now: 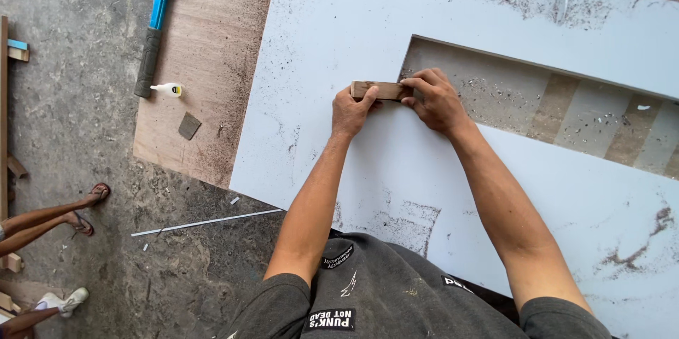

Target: The person sands the edges of a rectangular cutout on a white board using a sanding block. They work along the inner and outer edges of the cutout, removing material and smoothing the surface.

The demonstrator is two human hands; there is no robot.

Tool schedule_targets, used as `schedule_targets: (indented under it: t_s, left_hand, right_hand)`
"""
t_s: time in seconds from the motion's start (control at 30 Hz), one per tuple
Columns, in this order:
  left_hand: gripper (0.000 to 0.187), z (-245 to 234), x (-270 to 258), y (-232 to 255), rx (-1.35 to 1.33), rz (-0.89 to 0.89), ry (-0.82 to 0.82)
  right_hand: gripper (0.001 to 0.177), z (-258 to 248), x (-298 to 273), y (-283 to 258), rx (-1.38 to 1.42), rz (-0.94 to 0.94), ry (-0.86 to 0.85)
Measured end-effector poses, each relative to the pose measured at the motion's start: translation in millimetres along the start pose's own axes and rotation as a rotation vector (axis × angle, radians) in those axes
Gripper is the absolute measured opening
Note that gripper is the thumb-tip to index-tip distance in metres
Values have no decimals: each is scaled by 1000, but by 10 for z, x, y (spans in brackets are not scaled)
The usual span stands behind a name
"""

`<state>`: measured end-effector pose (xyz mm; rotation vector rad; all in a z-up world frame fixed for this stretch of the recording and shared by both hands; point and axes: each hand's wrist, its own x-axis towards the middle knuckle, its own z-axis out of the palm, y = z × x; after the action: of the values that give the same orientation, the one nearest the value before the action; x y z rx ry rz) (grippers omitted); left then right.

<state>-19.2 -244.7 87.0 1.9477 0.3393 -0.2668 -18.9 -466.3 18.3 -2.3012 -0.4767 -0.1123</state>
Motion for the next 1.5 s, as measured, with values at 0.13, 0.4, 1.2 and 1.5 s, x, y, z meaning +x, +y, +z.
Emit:
schedule_targets:
  t_s: [0.13, 0.4, 1.2, 1.5]
  left_hand:
    - [43, -143, -10, 40, 4, 6, -10]
    - [45, -241, 96, -130, -13, -34, 2]
    - [46, -195, -129, 130, 68, -25, -21]
    - [38, 131, 360, 474, -47, 146, -57]
  right_hand:
    - [35, -25, 28, -187, -61, 11, 39]
    - [33, -25, 109, -281, -105, -53, 70]
    - [35, -19, 20, -241, -141, 30, 83]
    - [43, -23, 54, -209, -142, 232, 361]
